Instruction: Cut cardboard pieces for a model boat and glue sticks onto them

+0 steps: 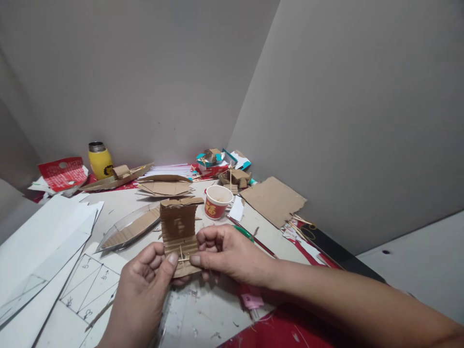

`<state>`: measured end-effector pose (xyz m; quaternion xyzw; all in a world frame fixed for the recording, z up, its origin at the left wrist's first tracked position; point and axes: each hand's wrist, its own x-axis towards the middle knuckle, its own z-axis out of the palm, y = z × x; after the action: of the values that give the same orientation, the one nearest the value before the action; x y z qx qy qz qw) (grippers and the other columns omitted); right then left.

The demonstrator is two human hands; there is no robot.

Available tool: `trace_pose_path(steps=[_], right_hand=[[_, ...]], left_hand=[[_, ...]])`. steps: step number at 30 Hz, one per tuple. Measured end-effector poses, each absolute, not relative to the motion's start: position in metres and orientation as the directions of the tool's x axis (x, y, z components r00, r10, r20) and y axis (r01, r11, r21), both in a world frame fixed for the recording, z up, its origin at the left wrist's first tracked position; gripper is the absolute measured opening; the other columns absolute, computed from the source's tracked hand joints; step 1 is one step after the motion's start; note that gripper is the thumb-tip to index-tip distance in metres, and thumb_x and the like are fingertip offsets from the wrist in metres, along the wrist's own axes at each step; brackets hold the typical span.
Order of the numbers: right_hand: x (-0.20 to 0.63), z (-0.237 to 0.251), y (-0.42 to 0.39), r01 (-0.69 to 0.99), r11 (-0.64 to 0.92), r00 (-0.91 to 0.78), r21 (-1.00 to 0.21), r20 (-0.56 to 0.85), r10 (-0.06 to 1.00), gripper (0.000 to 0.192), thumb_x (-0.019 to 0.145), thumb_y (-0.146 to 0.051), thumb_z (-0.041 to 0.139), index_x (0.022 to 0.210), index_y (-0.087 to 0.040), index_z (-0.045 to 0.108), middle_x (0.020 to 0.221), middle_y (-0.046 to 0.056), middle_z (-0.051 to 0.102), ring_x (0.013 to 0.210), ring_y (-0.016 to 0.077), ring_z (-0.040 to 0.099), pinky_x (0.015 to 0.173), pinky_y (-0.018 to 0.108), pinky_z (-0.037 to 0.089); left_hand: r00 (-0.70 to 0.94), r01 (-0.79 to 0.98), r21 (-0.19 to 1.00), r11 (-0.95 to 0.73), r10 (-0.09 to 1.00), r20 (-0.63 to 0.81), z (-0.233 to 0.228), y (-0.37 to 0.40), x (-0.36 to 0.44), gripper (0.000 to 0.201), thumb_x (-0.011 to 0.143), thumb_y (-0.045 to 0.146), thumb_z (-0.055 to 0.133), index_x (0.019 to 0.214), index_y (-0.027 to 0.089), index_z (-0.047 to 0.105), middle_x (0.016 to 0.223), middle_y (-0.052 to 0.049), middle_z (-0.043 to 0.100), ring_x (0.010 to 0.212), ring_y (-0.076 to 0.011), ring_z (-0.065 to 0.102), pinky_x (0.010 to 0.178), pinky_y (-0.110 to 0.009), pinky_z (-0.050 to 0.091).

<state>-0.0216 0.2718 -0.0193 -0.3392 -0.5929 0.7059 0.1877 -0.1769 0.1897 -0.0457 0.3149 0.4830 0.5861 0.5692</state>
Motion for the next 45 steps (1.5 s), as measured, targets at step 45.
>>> trace_pose_path(steps=[45], right_hand=[[-0.024,-0.023,0.268,0.122,-0.246,-0.724,-0.962,-0.255,0.641,0.038,0.064,-0.040,0.077,0.082,-0.010,0.063,0.058,0.000,0.064,0.047,0.0079,0.059,0.046,0.018,0.047]], left_hand=[[-0.233,-0.323,0.945,0.043,0.965,-0.123,-0.038,0.184,-0.168,0.028,0.073,0.034,0.072,0.095,0.017,0.068,0.083,-0.005,0.073,0.072,-0.0209,0.069,0.062,-0.027,0.055]])
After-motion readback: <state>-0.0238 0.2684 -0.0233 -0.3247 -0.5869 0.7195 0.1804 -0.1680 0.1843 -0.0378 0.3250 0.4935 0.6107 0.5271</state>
